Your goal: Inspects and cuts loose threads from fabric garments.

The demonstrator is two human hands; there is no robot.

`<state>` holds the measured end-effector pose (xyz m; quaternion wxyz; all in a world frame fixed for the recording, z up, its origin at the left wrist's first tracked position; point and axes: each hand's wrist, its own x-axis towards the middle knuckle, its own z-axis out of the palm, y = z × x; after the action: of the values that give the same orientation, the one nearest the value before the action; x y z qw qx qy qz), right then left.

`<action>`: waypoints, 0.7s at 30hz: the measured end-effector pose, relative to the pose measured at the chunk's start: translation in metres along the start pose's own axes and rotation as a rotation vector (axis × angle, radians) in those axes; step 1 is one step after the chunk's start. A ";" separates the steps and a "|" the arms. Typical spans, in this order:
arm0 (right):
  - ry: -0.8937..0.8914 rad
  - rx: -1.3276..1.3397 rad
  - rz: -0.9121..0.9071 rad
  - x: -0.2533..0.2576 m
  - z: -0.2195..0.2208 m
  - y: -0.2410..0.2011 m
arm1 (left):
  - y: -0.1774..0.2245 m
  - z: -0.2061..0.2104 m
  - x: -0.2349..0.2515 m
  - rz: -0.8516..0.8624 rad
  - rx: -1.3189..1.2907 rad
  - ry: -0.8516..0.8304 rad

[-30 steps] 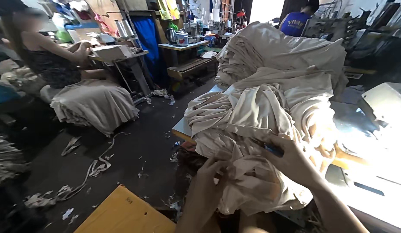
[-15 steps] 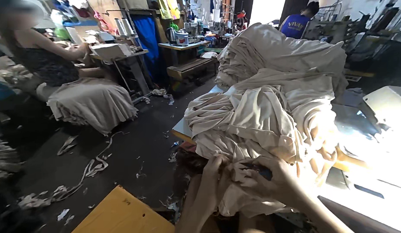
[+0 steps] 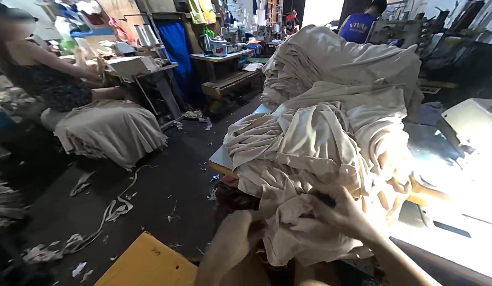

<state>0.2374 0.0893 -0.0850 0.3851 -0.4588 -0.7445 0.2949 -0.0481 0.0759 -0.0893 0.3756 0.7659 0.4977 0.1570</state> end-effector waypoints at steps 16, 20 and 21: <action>-0.028 0.364 0.063 0.004 -0.015 0.007 | -0.009 0.043 0.050 0.409 -0.569 0.739; -0.119 -0.170 -0.239 -0.023 -0.015 -0.003 | -0.059 0.022 0.010 0.058 -0.391 0.974; -0.168 -0.351 -0.355 -0.034 -0.011 -0.007 | -0.076 0.025 0.001 0.004 -0.330 0.916</action>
<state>0.2529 0.0568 -0.0842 0.2820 -0.3548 -0.8825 0.1260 -0.0813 0.0835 -0.1616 0.2338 0.5492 0.5790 0.5555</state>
